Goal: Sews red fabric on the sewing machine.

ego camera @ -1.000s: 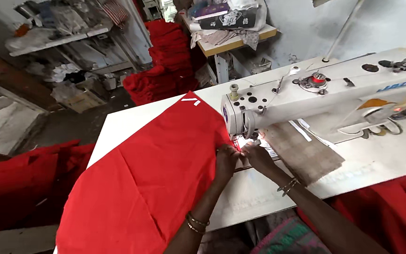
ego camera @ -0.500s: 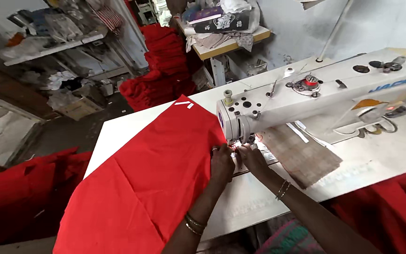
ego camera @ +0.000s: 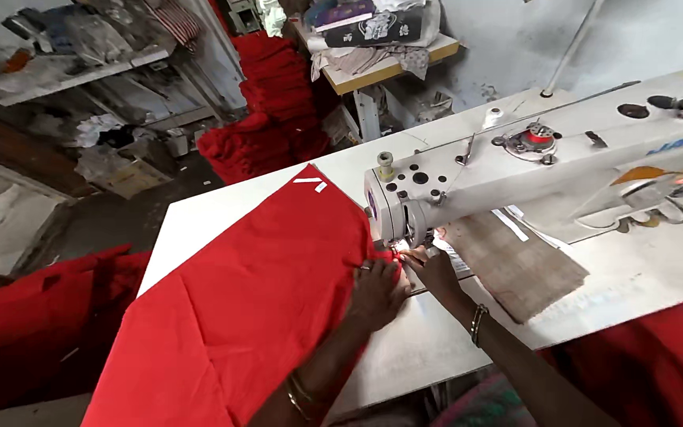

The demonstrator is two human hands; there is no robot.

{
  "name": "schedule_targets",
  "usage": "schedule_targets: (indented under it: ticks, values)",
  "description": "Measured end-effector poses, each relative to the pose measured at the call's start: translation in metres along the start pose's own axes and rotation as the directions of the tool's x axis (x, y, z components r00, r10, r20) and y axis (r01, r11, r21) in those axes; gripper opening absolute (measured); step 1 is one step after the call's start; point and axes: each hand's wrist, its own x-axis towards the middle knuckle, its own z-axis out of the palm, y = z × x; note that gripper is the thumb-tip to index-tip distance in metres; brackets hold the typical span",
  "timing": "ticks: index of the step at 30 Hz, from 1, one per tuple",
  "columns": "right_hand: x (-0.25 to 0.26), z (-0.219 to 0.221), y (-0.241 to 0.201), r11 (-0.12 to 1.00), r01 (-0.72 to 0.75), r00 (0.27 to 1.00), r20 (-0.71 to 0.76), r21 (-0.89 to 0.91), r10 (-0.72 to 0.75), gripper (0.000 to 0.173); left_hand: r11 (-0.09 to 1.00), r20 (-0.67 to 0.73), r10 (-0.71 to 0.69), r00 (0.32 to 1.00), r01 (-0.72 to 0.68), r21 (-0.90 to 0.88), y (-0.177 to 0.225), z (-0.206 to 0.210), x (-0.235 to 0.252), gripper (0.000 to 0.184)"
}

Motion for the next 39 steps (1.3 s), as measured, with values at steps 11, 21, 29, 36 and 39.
schedule_targets:
  ticks: [11,21,29,36,39]
  values:
    - [-0.003,-0.056,-0.001,0.976,0.085,0.992,-0.073,-0.203,-0.101,0.018,0.987,-0.243,-0.163,0.956,0.155,-0.051,0.023,0.022,0.002,0.044]
    - [-0.037,-0.175,0.113,0.951,-0.200,0.894,-0.440,-0.235,0.079,0.027,0.976,-0.168,-0.214,0.962,0.215,-0.010,0.036,0.017,-0.003,0.044]
    - [-0.142,0.001,-0.097,0.429,-0.682,0.724,0.633,0.593,0.276,0.022,0.981,-0.089,-0.179,0.980,0.171,-0.091,0.035,-0.004,0.007,0.052]
    - [-0.169,-0.039,-0.104,0.287,-0.829,0.498,0.867,0.481,-0.013,0.016,0.851,-0.359,-0.274,0.892,0.051,-0.522,-0.010,0.014,-0.008,0.043]
    - [-0.169,-0.083,-0.083,0.762,-0.602,0.509,0.850,0.239,0.135,0.023,0.809,-0.279,-0.187,0.942,-0.014,-0.588,0.030,0.038,-0.040,0.042]
